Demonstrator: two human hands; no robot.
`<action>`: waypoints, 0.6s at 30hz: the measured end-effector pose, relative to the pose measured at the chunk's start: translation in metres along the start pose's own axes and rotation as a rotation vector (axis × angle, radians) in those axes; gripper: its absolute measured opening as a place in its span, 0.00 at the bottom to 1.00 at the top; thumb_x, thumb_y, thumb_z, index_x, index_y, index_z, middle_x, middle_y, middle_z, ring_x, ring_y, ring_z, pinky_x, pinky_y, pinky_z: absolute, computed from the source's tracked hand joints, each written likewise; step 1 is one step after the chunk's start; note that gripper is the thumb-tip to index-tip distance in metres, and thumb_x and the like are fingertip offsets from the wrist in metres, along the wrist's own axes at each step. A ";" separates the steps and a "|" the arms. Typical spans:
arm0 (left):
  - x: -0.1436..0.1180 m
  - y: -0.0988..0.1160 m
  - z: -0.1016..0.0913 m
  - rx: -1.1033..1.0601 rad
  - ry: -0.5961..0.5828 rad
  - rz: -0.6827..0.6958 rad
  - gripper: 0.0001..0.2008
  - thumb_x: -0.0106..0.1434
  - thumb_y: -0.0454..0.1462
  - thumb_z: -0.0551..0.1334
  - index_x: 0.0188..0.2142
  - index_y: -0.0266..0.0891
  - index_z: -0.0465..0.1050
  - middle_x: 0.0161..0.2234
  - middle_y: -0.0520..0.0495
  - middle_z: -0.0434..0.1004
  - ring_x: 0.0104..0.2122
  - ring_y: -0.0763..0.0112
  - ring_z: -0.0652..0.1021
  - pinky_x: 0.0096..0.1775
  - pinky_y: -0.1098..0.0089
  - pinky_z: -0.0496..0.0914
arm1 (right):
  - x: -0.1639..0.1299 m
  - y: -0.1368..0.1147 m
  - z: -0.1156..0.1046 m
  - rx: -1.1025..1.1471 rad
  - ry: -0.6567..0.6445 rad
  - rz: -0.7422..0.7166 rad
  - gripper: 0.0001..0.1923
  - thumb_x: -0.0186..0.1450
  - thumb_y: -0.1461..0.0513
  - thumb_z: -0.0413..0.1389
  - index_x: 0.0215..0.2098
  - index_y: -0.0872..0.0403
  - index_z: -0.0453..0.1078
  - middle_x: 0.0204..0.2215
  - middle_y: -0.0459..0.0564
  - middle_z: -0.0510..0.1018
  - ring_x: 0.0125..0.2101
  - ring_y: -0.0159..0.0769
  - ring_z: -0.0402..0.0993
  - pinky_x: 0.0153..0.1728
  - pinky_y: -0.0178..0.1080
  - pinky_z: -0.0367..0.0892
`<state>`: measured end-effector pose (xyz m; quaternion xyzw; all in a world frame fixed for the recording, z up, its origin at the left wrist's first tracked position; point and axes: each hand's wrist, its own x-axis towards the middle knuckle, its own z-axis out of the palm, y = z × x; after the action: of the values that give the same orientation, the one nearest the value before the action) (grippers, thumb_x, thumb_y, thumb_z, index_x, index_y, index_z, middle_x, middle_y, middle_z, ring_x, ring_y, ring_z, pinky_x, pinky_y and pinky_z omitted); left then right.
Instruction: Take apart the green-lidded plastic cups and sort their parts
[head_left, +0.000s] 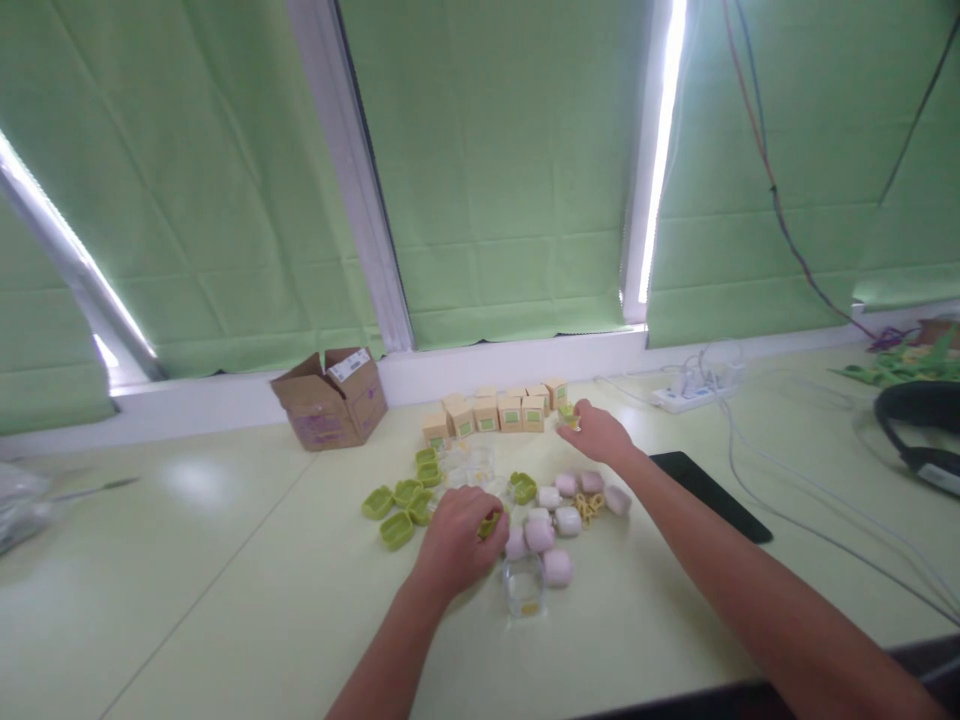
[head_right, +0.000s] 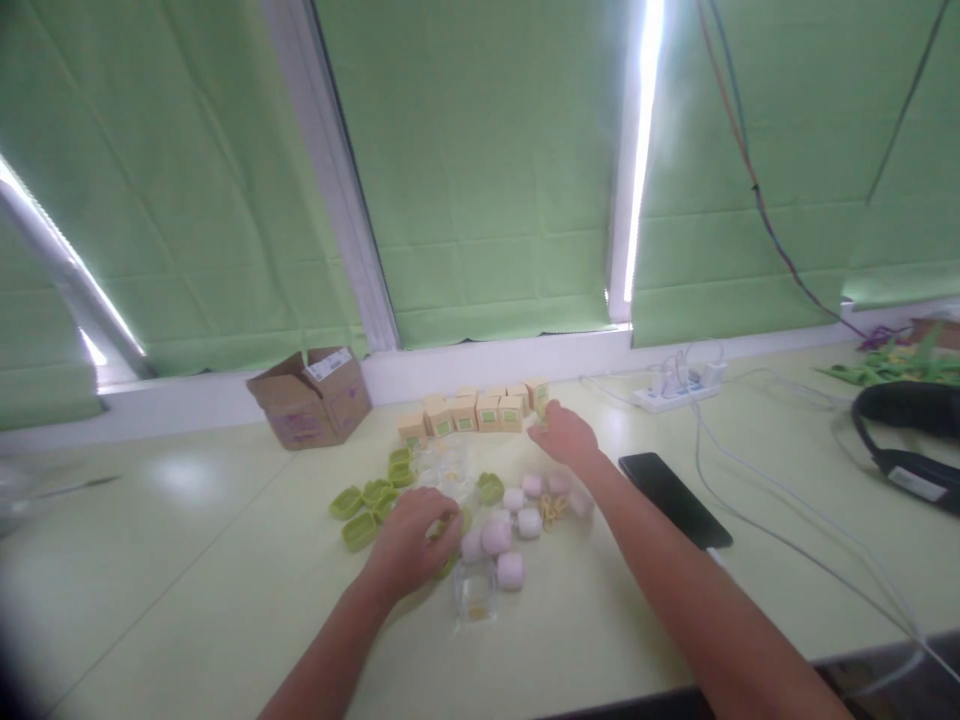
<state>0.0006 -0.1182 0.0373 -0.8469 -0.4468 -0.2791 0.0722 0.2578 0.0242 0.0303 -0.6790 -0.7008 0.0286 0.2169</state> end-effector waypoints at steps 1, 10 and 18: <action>0.000 0.000 0.000 -0.003 -0.003 0.001 0.06 0.59 0.33 0.55 0.26 0.38 0.67 0.26 0.48 0.70 0.30 0.68 0.69 0.35 0.67 0.60 | 0.009 0.004 0.005 -0.002 -0.007 0.011 0.27 0.61 0.46 0.49 0.50 0.56 0.58 0.40 0.57 0.73 0.40 0.44 0.70 0.35 0.37 0.59; -0.001 0.000 -0.002 -0.019 0.027 -0.003 0.06 0.59 0.33 0.55 0.26 0.38 0.66 0.25 0.48 0.69 0.29 0.68 0.68 0.34 0.68 0.60 | 0.055 0.016 0.040 -0.033 -0.098 -0.012 0.40 0.60 0.49 0.51 0.63 0.51 0.38 0.55 0.63 0.57 0.46 0.46 0.68 0.42 0.41 0.61; -0.002 -0.001 -0.001 -0.006 0.051 0.003 0.07 0.58 0.32 0.55 0.24 0.38 0.64 0.24 0.49 0.68 0.28 0.69 0.68 0.33 0.68 0.60 | 0.064 0.012 0.050 -0.093 -0.162 -0.047 0.31 0.61 0.54 0.52 0.59 0.54 0.51 0.52 0.63 0.59 0.44 0.48 0.68 0.41 0.43 0.62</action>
<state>-0.0012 -0.1194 0.0372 -0.8404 -0.4428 -0.3017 0.0815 0.2526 0.0995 -0.0016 -0.6671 -0.7324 0.0457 0.1284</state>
